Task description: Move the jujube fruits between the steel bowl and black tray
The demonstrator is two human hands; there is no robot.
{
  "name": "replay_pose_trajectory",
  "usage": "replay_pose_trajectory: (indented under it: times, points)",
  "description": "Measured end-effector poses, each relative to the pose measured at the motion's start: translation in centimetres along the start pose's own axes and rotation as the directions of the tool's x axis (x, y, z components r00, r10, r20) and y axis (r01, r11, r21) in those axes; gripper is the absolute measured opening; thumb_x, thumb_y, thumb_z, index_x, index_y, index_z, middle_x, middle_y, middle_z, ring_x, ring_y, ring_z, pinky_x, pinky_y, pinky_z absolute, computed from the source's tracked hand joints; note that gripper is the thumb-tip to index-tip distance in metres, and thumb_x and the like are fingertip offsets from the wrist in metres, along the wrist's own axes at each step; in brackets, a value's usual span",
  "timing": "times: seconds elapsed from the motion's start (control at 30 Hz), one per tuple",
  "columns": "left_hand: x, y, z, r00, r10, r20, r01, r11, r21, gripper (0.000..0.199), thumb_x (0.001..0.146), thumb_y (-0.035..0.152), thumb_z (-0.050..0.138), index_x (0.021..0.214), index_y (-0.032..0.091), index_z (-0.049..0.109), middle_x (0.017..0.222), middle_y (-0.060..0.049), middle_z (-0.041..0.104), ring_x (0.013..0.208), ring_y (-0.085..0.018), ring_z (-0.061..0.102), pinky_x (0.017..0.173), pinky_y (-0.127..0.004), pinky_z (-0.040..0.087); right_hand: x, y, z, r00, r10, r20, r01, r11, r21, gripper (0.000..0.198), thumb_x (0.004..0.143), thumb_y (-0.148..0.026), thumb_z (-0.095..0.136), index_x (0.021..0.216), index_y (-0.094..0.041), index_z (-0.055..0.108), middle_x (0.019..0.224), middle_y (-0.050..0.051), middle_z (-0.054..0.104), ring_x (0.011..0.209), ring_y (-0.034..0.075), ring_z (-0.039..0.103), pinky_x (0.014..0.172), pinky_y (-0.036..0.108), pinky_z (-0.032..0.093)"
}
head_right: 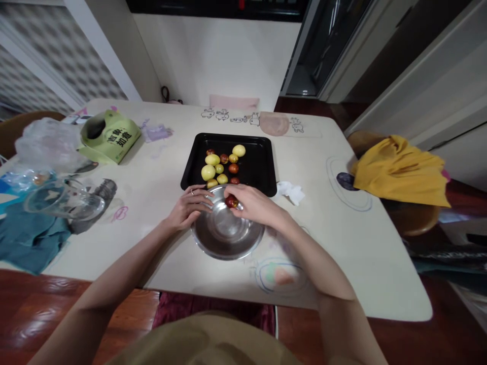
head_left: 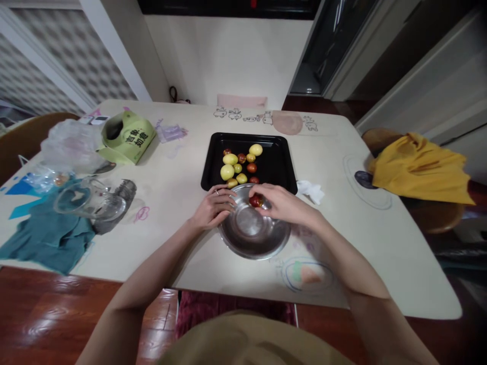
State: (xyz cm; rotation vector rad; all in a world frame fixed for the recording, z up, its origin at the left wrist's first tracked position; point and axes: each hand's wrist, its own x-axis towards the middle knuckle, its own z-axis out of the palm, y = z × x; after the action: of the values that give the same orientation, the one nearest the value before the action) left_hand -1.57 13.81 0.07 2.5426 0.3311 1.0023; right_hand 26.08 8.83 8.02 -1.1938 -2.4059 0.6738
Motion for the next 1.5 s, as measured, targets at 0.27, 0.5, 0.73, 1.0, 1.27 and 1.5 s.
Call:
replay_pose_trajectory:
  times: [0.27, 0.5, 0.73, 1.0, 1.27, 1.5]
  points:
    - [0.3, 0.3, 0.0, 0.999, -0.006, 0.038, 0.010, 0.992, -0.122, 0.053, 0.114, 0.045, 0.036, 0.095, 0.019, 0.078, 0.099, -0.009, 0.082, 0.117, -0.028, 0.074, 0.119, -0.055, 0.043, 0.8, 0.3, 2.6, 0.982, 0.040, 0.183, -0.012, 0.988, -0.153, 0.026, 0.083, -0.002, 0.074, 0.099, -0.021, 0.066, 0.101, 0.005, 0.072, 0.095, 0.023, 0.068, 0.079, 0.031, 0.044]
    - [0.4, 0.4, 0.2, 0.999, 0.019, 0.034, -0.013, 0.989, -0.149, 0.054, 0.114, 0.046, 0.036, 0.095, 0.019, 0.078, 0.097, -0.010, 0.082, 0.111, -0.027, 0.076, 0.115, -0.054, 0.048, 0.8, 0.4, 2.6, 0.987, 0.030, 0.159, -0.006, 0.989, -0.149, 0.027, 0.082, 0.000, 0.076, 0.098, -0.020, 0.068, 0.105, 0.006, 0.073, 0.099, 0.024, 0.068, 0.082, 0.032, 0.045]
    - [0.4, 0.4, 0.6, 0.992, 0.125, -0.019, -0.126, 0.982, -0.138, 0.043, 0.112, 0.039, 0.041, 0.100, 0.018, 0.077, 0.096, -0.010, 0.082, 0.104, -0.025, 0.078, 0.106, -0.049, 0.056, 0.5, 0.5, 1.1, 0.988, 0.077, 0.137, -0.066, 0.994, -0.087, 0.033, 0.083, -0.005, 0.080, 0.110, -0.023, 0.072, 0.115, 0.005, 0.076, 0.106, 0.026, 0.072, 0.082, 0.032, 0.050]
    - [0.4, 0.7, 0.7, 0.992, 0.123, -0.024, -0.125, 0.983, -0.138, 0.035, 0.110, 0.028, 0.044, 0.103, 0.018, 0.076, 0.096, -0.010, 0.083, 0.099, -0.025, 0.079, 0.098, -0.046, 0.058, 0.9, 4.8, -1.1, 0.966, 0.036, -0.257, -0.028, 0.999, 0.033, 0.027, 0.104, -0.021, 0.053, 0.119, -0.023, 0.076, 0.117, 0.009, 0.077, 0.106, 0.027, 0.072, 0.096, 0.042, 0.057]
    - [0.4, 0.7, 0.9, 0.995, 0.102, -0.022, -0.104, 0.982, -0.155, 0.035, 0.109, 0.025, 0.044, 0.103, 0.019, 0.077, 0.096, -0.009, 0.083, 0.098, -0.024, 0.078, 0.098, -0.045, 0.057, 2.3, 9.6, 0.8, 0.985, -0.018, -0.172, 0.014, 1.000, -0.026, 0.045, 0.101, -0.012, 0.053, 0.134, -0.033, 0.076, 0.145, 0.006, 0.068, 0.135, 0.028, 0.063, 0.118, 0.055, 0.050]
    - [0.5, 0.8, 0.9, 0.995, 0.097, -0.031, -0.101, 0.979, -0.175, 0.035, 0.109, 0.026, 0.044, 0.101, 0.020, 0.077, 0.094, -0.007, 0.082, 0.095, -0.023, 0.078, 0.097, -0.043, 0.055, 2.7, 10.0, 0.9, 0.995, -0.010, -0.099, 0.008, 1.000, -0.020, 0.040, 0.095, -0.009, 0.062, 0.125, -0.030, 0.080, 0.143, 0.006, 0.069, 0.133, 0.027, 0.066, 0.113, 0.049, 0.054]
